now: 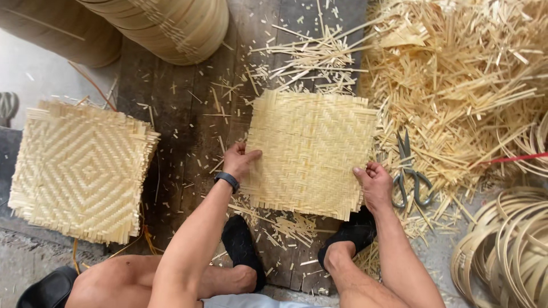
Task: The person assembles round bamboo trays by placing a woven bamboo mat onto a wooden block, fitting a bamboo ring around the edge, and trimming the excess mat with shears. The person repeats this process for multiple trays, stacking the finished ones nearby.
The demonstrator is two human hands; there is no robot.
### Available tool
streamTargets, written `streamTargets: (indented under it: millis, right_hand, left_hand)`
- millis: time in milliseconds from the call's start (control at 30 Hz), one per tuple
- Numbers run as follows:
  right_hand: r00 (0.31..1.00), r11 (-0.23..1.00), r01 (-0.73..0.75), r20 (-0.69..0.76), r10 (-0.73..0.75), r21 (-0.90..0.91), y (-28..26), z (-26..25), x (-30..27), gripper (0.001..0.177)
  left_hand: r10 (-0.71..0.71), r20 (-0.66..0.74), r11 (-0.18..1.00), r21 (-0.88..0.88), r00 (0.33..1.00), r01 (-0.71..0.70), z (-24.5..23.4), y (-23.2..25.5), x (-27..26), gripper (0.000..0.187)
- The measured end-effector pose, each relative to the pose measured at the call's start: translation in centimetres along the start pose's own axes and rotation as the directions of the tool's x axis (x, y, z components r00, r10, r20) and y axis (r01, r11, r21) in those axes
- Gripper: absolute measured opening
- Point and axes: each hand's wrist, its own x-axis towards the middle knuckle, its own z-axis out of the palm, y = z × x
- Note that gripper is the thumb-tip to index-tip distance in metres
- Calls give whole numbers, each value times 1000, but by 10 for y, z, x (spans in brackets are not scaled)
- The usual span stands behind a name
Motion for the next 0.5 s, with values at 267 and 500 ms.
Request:
streamTargets:
  millis: [267,500]
  right_hand:
    - [989,962,17,-136,-57,-274,-56,26,-28,49]
    - [687,73,674,586,-430,-735,-87,86,-63,69]
  left_hand:
    - [-85,-16,992,94,996,86,4,13,-8,32]
    - [20,-83,987,159,996,-7,9,26,-19,29]
